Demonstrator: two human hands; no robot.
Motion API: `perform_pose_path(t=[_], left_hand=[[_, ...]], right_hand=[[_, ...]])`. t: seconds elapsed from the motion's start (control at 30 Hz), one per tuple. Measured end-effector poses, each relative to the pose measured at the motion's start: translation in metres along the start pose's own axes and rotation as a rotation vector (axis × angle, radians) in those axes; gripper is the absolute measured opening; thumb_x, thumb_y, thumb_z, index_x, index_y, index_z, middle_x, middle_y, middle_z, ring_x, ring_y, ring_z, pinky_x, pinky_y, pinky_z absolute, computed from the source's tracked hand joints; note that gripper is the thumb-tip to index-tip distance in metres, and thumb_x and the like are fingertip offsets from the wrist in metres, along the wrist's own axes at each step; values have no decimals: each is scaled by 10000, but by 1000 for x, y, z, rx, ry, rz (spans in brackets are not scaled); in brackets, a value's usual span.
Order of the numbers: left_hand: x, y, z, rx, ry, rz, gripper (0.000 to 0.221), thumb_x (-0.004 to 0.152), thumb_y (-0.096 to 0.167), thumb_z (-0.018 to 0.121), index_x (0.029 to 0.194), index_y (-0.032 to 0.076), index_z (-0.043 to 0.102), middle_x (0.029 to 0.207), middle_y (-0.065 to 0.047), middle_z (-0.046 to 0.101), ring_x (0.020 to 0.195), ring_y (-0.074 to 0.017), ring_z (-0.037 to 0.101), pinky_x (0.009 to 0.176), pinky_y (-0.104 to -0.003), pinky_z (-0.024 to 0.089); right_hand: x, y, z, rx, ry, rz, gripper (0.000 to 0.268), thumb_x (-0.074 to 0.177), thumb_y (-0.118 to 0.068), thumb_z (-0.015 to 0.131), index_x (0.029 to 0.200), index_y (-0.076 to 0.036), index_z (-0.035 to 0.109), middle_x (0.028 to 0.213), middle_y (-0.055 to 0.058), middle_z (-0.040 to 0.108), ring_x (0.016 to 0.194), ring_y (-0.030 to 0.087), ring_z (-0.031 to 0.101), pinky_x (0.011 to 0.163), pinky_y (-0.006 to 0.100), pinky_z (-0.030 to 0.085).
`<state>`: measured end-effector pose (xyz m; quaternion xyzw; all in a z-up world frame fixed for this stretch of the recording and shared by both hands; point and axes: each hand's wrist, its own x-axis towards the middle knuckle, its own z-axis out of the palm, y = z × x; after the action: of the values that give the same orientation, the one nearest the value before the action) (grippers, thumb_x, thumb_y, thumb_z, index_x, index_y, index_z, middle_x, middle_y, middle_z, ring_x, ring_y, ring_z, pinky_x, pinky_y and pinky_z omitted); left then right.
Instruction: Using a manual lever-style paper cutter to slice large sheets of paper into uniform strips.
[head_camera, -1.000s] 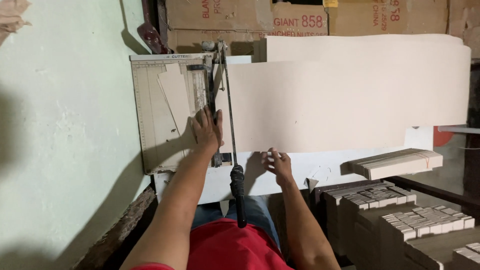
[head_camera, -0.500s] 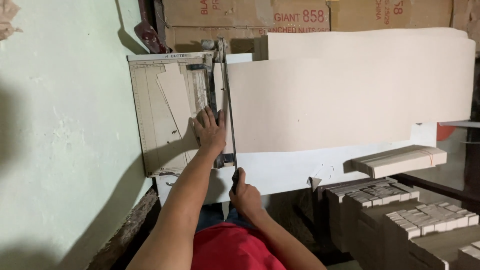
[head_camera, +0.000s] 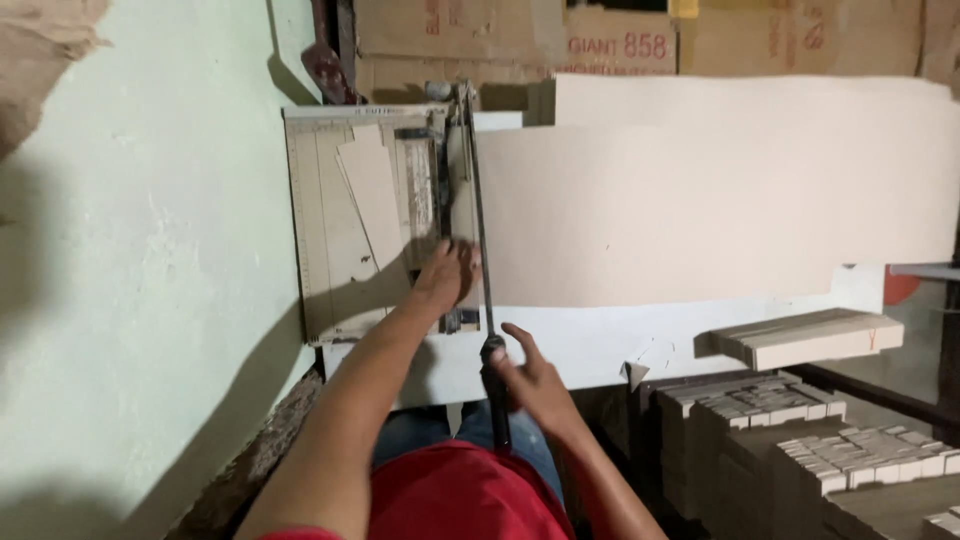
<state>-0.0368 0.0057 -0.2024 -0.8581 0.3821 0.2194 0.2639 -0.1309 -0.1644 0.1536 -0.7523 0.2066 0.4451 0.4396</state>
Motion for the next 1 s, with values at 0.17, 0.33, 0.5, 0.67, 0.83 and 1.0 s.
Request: perform_pose_path(t=[0.17, 0.33, 0.5, 0.67, 0.83, 1.0], left_hand=[[-158, -67, -140, 427, 396, -57, 207, 1031, 342, 562, 1060, 217, 400, 1114, 29, 373, 1076, -183, 389, 1005, -408, 311], [-138, -73, -26, -357, 425, 202, 220, 1014, 271, 585, 848, 183, 471, 980, 17, 557, 884, -204, 547, 829, -328, 449], [-152, -93, -23, -583, 248, -31, 263, 1055, 371, 449, 1270, 274, 565, 1457, -14, 424, 1251, -247, 524, 976, -431, 454], [-131, -91, -69, -793, 142, -151, 471, 1017, 420, 496, 1455, 271, 403, 1540, -63, 329, 1404, -299, 367, 1095, -495, 388], [-118, -91, -146, -999, 22, -247, 916, 927, 471, 680, 1639, 258, 145, 1652, -232, 105, 1515, -471, 85, 1168, -644, 212], [-87, -66, -147, -720, -193, -417, 1170, 811, 498, 794, 1645, 158, 49, 1644, -321, -7, 1502, -495, 5, 1164, -714, 52]], right_hand=[[139, 145, -32, 808, 315, 145, 779, 997, -530, 619, 1573, -190, 221, 1257, 306, 610, 1031, 477, 673, 869, 568, 559], [156, 160, -74, 1204, 418, 65, 1060, 950, -595, 722, 1614, -158, 20, 1154, 102, 537, 800, 230, 660, 679, 315, 632], [139, 174, -74, 1220, 419, -72, 294, 1033, -375, 661, 888, -203, 472, 772, -62, 492, 652, 163, 633, 568, 256, 541], [156, 161, -39, 891, 385, 22, 298, 1028, -328, 660, 1111, -82, 513, 1080, 105, 669, 891, 293, 731, 753, 462, 644], [149, 139, -39, 759, 384, 14, 378, 1052, -373, 619, 1268, -65, 587, 1165, 134, 704, 998, 309, 737, 909, 532, 607], [158, 142, -50, 280, 274, 182, 501, 1008, -594, 597, 1050, -119, 751, 829, 114, 779, 745, 267, 794, 678, 450, 665]])
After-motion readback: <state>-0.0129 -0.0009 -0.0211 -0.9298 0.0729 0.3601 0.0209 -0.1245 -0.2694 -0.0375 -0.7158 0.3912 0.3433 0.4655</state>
